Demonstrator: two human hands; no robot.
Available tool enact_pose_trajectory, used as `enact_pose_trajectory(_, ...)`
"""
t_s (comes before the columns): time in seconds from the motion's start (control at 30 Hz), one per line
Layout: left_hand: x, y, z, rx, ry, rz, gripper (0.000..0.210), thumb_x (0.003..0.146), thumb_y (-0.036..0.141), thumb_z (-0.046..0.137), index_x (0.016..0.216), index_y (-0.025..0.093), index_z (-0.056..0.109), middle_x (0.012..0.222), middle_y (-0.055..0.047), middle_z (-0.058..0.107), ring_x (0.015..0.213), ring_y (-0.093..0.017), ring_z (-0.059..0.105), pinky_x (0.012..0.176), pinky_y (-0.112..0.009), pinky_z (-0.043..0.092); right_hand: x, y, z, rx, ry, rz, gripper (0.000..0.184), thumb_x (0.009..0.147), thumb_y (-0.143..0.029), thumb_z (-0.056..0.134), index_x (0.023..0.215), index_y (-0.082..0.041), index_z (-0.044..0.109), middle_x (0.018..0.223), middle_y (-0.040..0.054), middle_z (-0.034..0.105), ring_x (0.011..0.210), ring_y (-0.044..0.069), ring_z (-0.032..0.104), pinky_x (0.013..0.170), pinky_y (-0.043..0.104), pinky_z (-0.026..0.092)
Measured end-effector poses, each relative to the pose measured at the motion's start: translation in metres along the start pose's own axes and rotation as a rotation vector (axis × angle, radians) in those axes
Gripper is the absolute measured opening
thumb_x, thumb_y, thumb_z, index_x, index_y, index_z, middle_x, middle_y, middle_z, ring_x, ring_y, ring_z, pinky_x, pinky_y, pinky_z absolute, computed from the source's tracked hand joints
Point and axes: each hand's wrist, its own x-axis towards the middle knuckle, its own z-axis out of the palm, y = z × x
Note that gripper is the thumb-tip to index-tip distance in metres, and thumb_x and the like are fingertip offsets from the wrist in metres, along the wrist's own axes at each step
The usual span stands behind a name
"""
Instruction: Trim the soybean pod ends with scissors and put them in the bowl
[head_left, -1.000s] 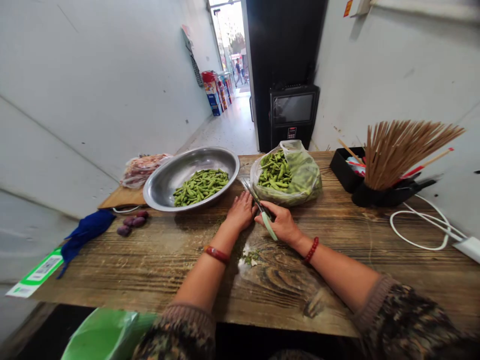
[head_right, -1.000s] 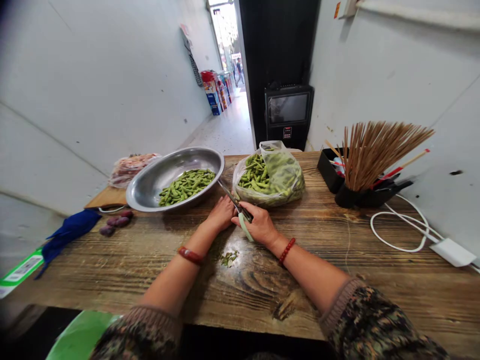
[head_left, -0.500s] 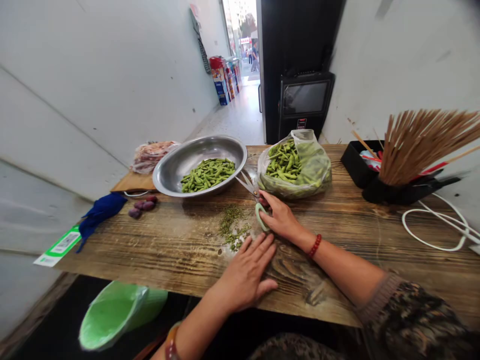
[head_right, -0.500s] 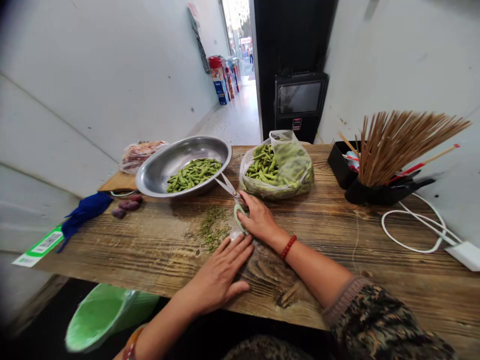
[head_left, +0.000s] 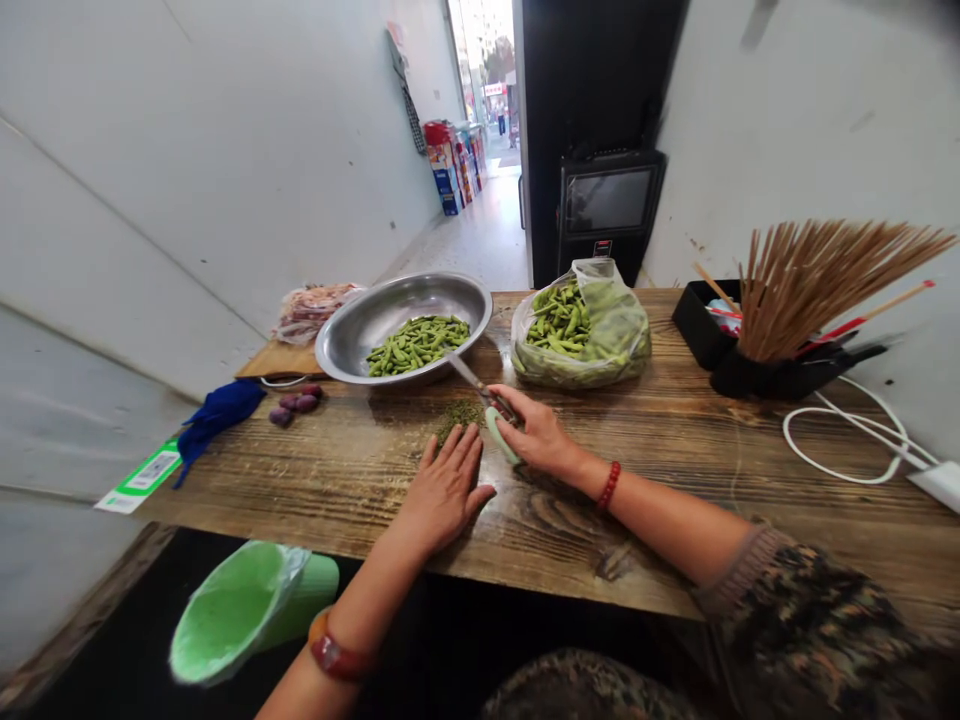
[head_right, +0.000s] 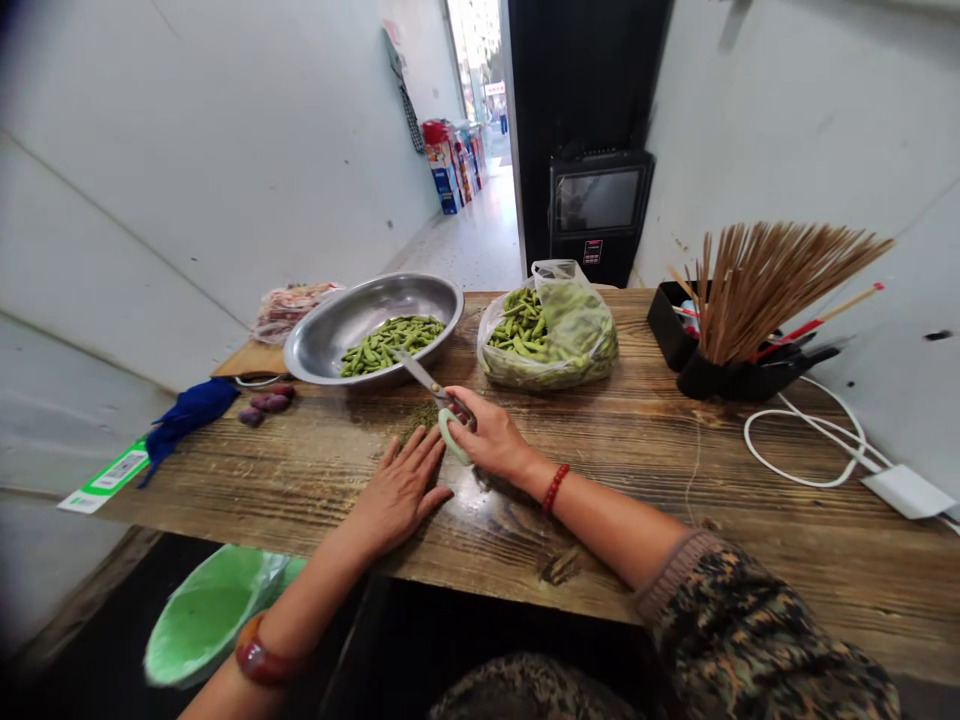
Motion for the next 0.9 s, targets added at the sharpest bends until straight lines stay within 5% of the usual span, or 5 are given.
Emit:
enact_pose_trajectory(0.17,0.024,0.043,0.009,-0.118,-0.016,0.211,0.066,0.089,0.054,0.042,0.14,0.013,0.037,0.148,-0.018,0.037,0.142,-0.029,0.023,0.114,-0.05,0.017,-0.01,0.02,-0.009,0.016,0.139,0.109,0.042,0.086,-0.025,0.052,0.128,-0.02,0.051,0.114,0.0073,0.067,0.105,0.019,0.064,0.094,0.033,0.05)
enact_pose_trajectory(0.27,0.05,0.058,0.013,-0.151,-0.005,0.192,0.065,0.087,0.049,0.046,0.137,0.008,0.041,0.146,-0.022,0.039,0.142,-0.03,0.023,0.115,-0.049,0.018,-0.013,0.03,-0.012,-0.017,0.226,0.136,0.042,0.085,-0.025,0.053,0.126,-0.018,0.052,0.117,0.0092,0.066,0.103,0.02,0.065,0.095,0.035,0.05)
enact_pose_trajectory(0.43,0.089,0.049,0.015,-0.138,0.039,0.143,0.061,0.09,0.039,0.041,0.141,0.006,0.036,0.15,-0.02,0.032,0.141,-0.029,0.025,0.116,-0.041,0.019,-0.012,0.034,-0.028,-0.041,0.345,0.095,0.046,0.085,-0.024,0.052,0.131,-0.018,0.047,0.122,0.0103,0.063,0.109,0.021,0.062,0.1,0.037,0.046)
enact_pose_trajectory(0.6,0.111,0.029,0.02,-0.128,0.04,0.066,0.057,0.092,0.036,0.034,0.141,0.006,0.037,0.149,-0.02,0.035,0.141,-0.032,0.025,0.114,-0.05,0.017,-0.014,0.034,-0.032,-0.067,0.274,0.077,0.045,0.084,-0.024,0.053,0.129,-0.018,0.05,0.125,0.0104,0.061,0.11,0.021,0.061,0.1,0.037,0.047)
enact_pose_trajectory(0.9,0.047,-0.038,0.009,0.027,-0.029,-0.252,0.064,0.092,0.047,0.036,0.144,0.009,0.032,0.154,-0.019,0.023,0.142,-0.031,0.02,0.113,-0.054,0.015,-0.021,0.021,-0.024,-0.08,0.105,0.033,0.044,0.086,-0.024,0.053,0.13,-0.02,0.048,0.116,0.0093,0.066,0.104,0.021,0.064,0.095,0.035,0.048)
